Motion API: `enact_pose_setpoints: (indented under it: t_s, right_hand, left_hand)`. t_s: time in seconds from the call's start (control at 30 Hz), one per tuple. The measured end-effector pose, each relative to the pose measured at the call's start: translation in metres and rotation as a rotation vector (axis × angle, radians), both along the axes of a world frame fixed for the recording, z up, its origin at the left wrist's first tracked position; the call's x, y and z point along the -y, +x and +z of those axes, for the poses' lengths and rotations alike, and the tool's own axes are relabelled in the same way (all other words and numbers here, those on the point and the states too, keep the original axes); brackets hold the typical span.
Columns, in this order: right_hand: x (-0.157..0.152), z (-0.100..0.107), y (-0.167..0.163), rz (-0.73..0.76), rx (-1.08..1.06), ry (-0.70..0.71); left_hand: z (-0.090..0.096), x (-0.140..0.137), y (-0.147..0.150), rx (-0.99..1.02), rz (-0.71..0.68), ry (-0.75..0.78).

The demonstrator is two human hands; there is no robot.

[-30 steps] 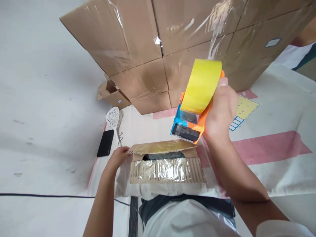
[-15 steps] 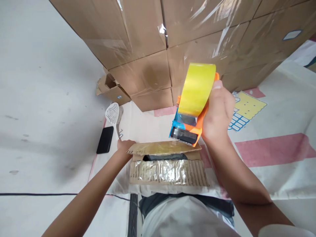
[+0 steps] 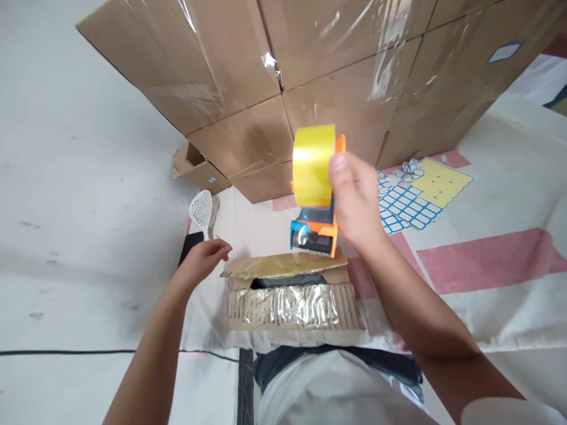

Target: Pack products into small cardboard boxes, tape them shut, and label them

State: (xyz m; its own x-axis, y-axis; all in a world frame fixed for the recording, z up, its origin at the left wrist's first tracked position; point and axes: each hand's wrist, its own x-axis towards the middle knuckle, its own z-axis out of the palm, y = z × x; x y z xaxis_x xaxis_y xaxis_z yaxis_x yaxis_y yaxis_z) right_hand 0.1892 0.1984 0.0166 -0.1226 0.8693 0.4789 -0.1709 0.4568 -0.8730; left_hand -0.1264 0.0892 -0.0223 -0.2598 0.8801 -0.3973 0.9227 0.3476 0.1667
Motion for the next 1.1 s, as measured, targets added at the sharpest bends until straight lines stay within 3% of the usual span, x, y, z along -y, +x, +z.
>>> enact_pose_setpoints:
  t_s: [0.17,0.27,0.4,0.53,0.63,0.73,0.77,0.8,0.87,0.9,0.97,1.03,1.1]
  right_hand:
    - [-0.045,-0.032,0.014,-0.010,0.185,-0.007]
    - [-0.071,-0.057,0.027,0.053,0.281,-0.123]
    - [-0.087,-0.082,0.026,0.240,0.265,-0.400]
    - [-0.091,-0.088,0.022,0.180,0.425,-0.539]
    - [-0.079,-0.066,0.027,-0.022,0.684,-0.423]
    - [-0.034,-0.015,0.028,-0.430,0.814,-0.071]
    - [-0.011,0.004,0.027,-0.448,0.798,0.053]
    - [0.014,0.022,0.025,-0.374,0.772,0.166]
    - [0.064,0.050,0.020,-0.065,0.744,0.347]
    - [0.086,0.058,0.016,0.093,0.764,0.394]
    - [0.117,0.063,0.010,0.273,0.828,0.416]
    - [0.132,0.060,0.005,0.304,0.885,0.380]
    - [0.134,0.054,0.000,0.286,0.909,0.311]
  left_hand:
    - [0.009,0.038,0.017,0.692,0.327,0.600]
    - [0.001,0.051,0.031,0.800,0.389,0.680]
    - [-0.005,0.060,0.046,0.862,0.432,0.724]
    - [-0.002,0.066,0.057,0.964,0.416,0.869]
    - [0.008,0.074,0.066,1.003,0.364,0.979]
    - [0.021,0.088,0.077,0.950,0.250,1.014]
    - [0.025,0.094,0.082,0.918,0.184,1.002]
    - [0.028,0.099,0.086,0.883,0.108,0.975]
    - [0.032,0.110,0.097,0.814,-0.060,0.883]
    - [0.033,0.114,0.102,0.786,-0.143,0.841]
    - [0.032,0.119,0.111,0.752,-0.271,0.826]
    - [0.029,0.120,0.117,0.746,-0.323,0.884]
    - [0.026,0.121,0.122,0.775,-0.287,0.931]
